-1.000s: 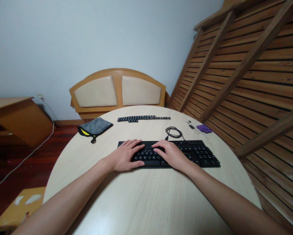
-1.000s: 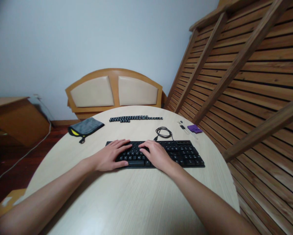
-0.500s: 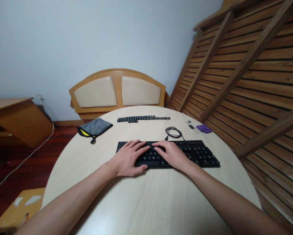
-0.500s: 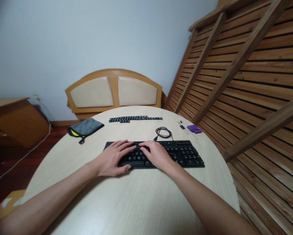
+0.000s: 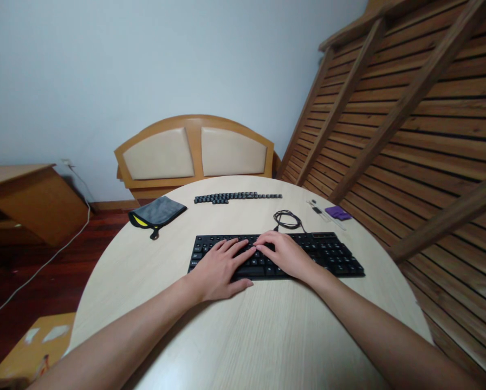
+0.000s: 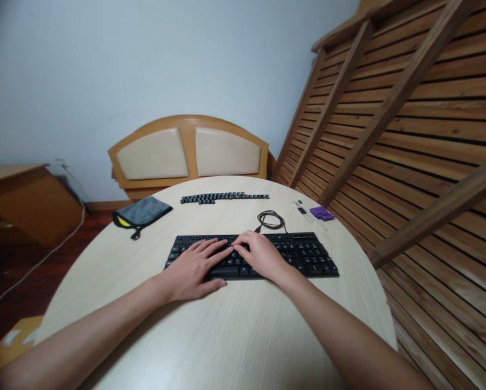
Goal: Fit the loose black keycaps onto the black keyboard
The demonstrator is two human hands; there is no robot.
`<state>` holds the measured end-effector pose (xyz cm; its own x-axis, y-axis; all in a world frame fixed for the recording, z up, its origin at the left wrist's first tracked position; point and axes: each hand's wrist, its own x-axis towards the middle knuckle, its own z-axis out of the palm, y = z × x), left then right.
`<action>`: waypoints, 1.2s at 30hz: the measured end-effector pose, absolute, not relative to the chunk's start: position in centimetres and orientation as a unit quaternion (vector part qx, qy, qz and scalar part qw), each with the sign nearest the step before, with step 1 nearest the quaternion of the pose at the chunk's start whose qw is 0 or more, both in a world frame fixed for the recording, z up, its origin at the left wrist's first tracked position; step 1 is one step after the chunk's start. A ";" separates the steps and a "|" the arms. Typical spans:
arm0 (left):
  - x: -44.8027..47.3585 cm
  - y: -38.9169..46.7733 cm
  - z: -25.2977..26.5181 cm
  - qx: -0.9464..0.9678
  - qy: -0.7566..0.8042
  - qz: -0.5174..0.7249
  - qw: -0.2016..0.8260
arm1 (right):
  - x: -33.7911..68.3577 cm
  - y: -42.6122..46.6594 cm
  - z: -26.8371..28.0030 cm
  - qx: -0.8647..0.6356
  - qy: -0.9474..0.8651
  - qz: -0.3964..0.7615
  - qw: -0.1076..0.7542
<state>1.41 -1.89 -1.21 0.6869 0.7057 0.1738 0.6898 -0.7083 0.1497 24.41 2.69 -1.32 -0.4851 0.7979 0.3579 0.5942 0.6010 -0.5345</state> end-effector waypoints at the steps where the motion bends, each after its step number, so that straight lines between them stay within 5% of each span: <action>1: 1.4 -1.9 -1.2 0.917 0.382 0.111 0.038 | 24.4 2.7 -1.3 -0.412 -0.845 0.173 0.293; 20: 2.0 -2.2 -0.6 0.910 0.403 0.089 0.049 | 25.0 2.8 -0.5 -0.380 -0.879 0.163 0.240; 27: 1.2 0.2 0.1 0.905 0.394 0.144 0.067 | 27.0 2.4 0.3 -0.360 -0.909 0.156 0.142; 36: -4.2 11.8 0.0 0.769 0.629 0.091 -0.059 | 27.4 2.4 -0.3 -0.376 -0.907 0.180 0.057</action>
<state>-4.19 11.76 -0.05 0.1910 0.9579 0.2145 0.9794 -0.2005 0.0229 27.43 2.37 -0.35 -0.7105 0.7030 -0.0322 0.6621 0.6522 -0.3691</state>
